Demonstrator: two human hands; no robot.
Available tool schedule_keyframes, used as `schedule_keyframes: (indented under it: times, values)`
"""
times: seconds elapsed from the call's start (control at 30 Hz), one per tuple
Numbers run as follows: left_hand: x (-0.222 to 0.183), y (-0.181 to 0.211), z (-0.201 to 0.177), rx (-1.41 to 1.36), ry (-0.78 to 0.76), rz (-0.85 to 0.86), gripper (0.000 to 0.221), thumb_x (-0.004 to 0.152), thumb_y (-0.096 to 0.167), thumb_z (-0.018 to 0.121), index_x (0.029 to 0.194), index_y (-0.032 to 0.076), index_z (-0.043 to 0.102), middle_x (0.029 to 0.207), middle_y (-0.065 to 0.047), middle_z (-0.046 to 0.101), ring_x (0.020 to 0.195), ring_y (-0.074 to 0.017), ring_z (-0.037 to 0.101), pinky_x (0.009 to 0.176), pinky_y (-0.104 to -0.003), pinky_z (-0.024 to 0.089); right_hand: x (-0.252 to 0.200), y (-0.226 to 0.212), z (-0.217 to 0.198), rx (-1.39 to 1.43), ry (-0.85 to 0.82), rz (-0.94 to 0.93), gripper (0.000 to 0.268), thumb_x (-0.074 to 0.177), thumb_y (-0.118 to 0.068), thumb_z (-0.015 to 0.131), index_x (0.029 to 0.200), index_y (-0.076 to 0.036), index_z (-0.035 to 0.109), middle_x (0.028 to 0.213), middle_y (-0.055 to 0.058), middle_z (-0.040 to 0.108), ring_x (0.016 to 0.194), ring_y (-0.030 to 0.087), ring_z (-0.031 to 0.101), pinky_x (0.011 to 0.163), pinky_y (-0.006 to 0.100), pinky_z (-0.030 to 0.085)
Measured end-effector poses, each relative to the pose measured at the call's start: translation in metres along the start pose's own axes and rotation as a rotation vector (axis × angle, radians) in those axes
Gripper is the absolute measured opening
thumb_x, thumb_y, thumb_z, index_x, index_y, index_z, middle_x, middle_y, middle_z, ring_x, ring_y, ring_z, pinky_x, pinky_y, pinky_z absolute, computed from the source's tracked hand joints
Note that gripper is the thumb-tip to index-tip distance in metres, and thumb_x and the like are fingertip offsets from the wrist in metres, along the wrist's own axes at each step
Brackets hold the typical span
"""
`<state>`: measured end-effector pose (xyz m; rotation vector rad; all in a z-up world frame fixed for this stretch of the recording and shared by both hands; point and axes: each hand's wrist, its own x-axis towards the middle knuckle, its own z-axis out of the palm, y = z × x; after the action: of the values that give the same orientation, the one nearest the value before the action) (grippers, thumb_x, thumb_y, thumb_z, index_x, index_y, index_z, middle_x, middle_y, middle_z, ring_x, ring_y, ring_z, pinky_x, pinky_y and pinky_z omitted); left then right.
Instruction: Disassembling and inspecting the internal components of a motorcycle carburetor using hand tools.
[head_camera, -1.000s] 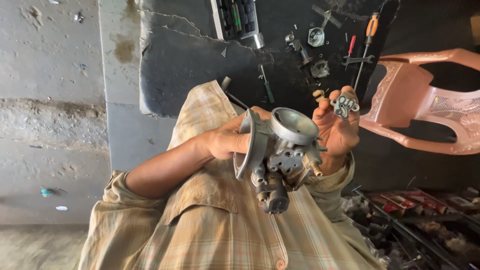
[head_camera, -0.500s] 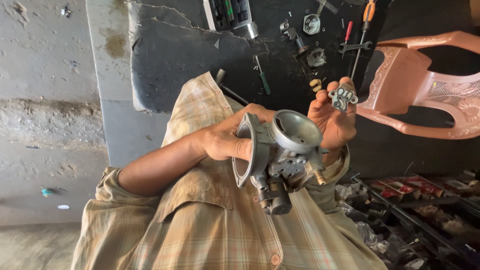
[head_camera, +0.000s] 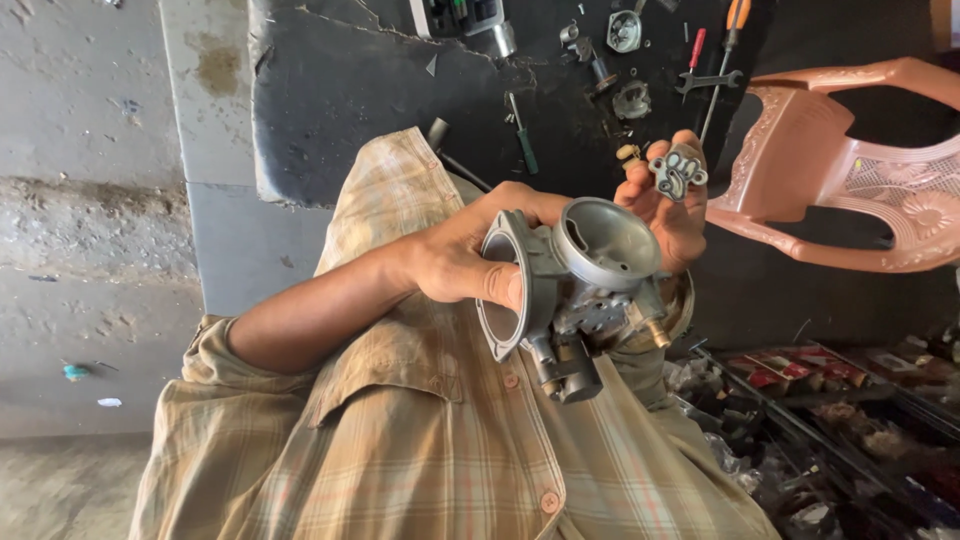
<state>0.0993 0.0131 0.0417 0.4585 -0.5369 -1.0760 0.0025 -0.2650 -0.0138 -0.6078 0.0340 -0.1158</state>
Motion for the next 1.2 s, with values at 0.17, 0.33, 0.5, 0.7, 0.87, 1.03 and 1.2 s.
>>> schedule_keyframes:
  times: [0.17,0.33,0.5,0.7,0.87,1.03,1.2]
  values:
    - [-0.002,-0.005,0.002,0.097,-0.003,0.077,0.087,0.092,0.05,0.085,0.148,-0.008,0.052,0.136,-0.015,0.066,0.125,-0.0182,0.062,0.112,-0.032,0.051,-0.003,0.0,-0.006,-0.053,0.006,0.032,0.064,0.097,-0.001,0.071,0.154,-0.004,0.042,0.134,0.016,0.059,0.12,0.023,0.066,0.103,0.033,0.06]
    - [-0.004,-0.015,0.003,-0.055,-0.009,0.017,0.08,0.095,0.052,0.08,0.139,-0.01,0.059,0.113,-0.012,0.07,0.103,-0.0159,0.065,0.095,-0.028,0.054,-0.007,0.006,0.0,-0.166,-0.013,-0.014,0.067,0.102,0.0,0.069,0.161,-0.012,0.041,0.135,0.015,0.059,0.117,0.021,0.067,0.1,0.032,0.061]
    - [-0.004,-0.033,0.006,-0.204,0.008,0.033,0.081,0.092,0.055,0.079,0.139,-0.008,0.06,0.109,-0.01,0.069,0.098,-0.0145,0.066,0.085,-0.027,0.055,-0.013,0.008,0.004,-0.124,0.036,0.012,0.066,0.099,0.004,0.067,0.158,-0.01,0.041,0.134,0.017,0.059,0.117,0.022,0.067,0.098,0.033,0.062]
    - [-0.006,-0.062,0.001,-0.318,0.072,0.0,0.077,0.092,0.051,0.081,0.137,-0.008,0.058,0.113,-0.01,0.066,0.101,-0.0148,0.062,0.087,-0.029,0.052,-0.017,-0.004,0.006,-0.169,0.026,0.025,0.054,0.103,0.008,0.066,0.15,-0.009,0.047,0.135,0.016,0.061,0.116,0.022,0.069,0.097,0.032,0.062]
    - [0.003,-0.071,0.002,-0.348,0.07,0.029,0.072,0.094,0.048,0.08,0.135,-0.006,0.058,0.114,-0.01,0.066,0.104,-0.0153,0.062,0.089,-0.028,0.051,-0.011,-0.017,0.012,-0.133,0.007,0.0,0.05,0.098,0.009,0.067,0.143,-0.008,0.052,0.133,0.018,0.063,0.114,0.024,0.07,0.092,0.035,0.064]
    - [0.009,-0.084,0.004,-0.484,0.092,-0.014,0.07,0.092,0.048,0.075,0.132,-0.007,0.058,0.118,-0.013,0.068,0.104,-0.0192,0.067,0.091,-0.033,0.055,-0.014,-0.036,0.016,-0.022,-0.121,0.013,0.059,0.095,0.011,0.06,0.149,-0.012,0.051,0.145,0.022,0.055,0.126,0.032,0.065,0.103,0.044,0.062]
    - [-0.006,-0.132,-0.019,-0.668,0.097,0.004,0.065,0.098,0.041,0.074,0.131,-0.014,0.061,0.098,-0.018,0.069,0.072,-0.0169,0.065,0.056,-0.025,0.051,-0.02,-0.043,0.007,-0.026,-0.151,0.007,0.059,0.097,0.012,0.058,0.151,-0.012,0.051,0.139,0.022,0.055,0.121,0.032,0.064,0.103,0.038,0.061]
